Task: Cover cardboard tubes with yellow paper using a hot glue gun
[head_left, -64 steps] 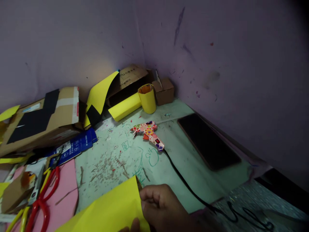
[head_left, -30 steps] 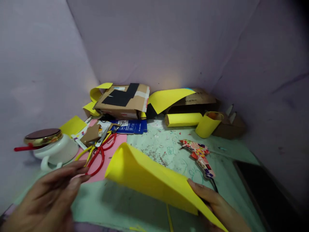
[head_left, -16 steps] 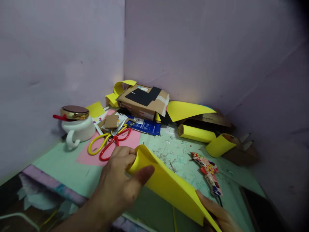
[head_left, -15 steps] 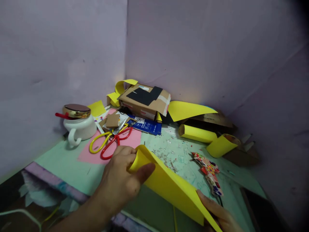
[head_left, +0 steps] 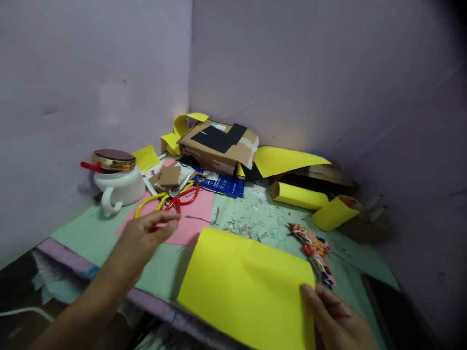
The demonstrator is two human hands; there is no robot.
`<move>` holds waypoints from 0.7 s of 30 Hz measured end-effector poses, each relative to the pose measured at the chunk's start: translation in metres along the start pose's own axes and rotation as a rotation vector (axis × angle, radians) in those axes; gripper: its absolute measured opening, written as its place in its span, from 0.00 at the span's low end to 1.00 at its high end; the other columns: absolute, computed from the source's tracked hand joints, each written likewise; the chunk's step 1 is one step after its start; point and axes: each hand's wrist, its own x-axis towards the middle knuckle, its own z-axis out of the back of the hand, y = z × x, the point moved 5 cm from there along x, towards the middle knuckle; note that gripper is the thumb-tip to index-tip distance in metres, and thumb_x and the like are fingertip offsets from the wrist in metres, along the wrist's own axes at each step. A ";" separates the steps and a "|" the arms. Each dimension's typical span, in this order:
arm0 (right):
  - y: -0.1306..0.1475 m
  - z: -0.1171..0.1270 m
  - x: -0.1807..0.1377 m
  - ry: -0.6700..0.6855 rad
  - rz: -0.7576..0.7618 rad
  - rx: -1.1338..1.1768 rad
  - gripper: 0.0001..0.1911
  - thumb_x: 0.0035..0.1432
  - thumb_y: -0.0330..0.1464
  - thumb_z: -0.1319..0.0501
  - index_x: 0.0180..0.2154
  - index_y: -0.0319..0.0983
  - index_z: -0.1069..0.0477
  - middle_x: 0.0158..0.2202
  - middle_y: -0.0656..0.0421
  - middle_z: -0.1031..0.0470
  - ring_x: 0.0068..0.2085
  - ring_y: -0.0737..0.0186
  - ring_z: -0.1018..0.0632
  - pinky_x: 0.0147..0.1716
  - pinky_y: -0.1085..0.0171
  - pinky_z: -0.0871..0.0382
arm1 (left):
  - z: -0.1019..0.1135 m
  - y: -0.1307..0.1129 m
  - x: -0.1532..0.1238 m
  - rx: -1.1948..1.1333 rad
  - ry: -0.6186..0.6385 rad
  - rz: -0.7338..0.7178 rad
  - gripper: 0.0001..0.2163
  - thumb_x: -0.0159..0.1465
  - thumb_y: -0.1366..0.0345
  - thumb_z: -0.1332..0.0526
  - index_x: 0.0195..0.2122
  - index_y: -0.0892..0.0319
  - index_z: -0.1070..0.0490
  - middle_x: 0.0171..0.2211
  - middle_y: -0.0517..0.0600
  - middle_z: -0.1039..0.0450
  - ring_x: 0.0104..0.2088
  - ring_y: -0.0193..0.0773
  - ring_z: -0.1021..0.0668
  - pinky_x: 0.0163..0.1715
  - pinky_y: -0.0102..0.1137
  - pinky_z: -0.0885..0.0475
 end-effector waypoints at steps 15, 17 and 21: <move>0.013 -0.040 -0.026 0.153 0.252 0.023 0.18 0.52 0.45 0.39 0.26 0.37 0.24 0.22 0.58 0.25 0.25 0.60 0.28 0.24 0.67 0.35 | -0.143 -0.071 -0.045 0.810 0.763 -0.773 0.56 0.40 0.51 0.27 0.65 0.64 0.58 0.63 0.66 0.46 0.62 0.57 0.41 0.59 0.55 0.50; 0.012 -0.040 -0.026 0.141 0.269 0.032 0.17 0.52 0.44 0.39 0.26 0.37 0.24 0.21 0.58 0.26 0.24 0.61 0.29 0.23 0.67 0.36 | -0.146 -0.068 -0.043 0.793 0.784 -0.762 0.56 0.40 0.50 0.28 0.65 0.63 0.58 0.60 0.64 0.41 0.59 0.55 0.36 0.58 0.54 0.48; 0.010 -0.039 -0.025 0.118 0.246 0.078 0.16 0.50 0.44 0.38 0.25 0.36 0.23 0.19 0.58 0.27 0.23 0.62 0.30 0.21 0.68 0.37 | -0.143 -0.058 -0.045 0.875 0.751 -0.738 0.52 0.42 0.53 0.28 0.64 0.62 0.55 0.53 0.61 0.32 0.51 0.55 0.30 0.54 0.54 0.42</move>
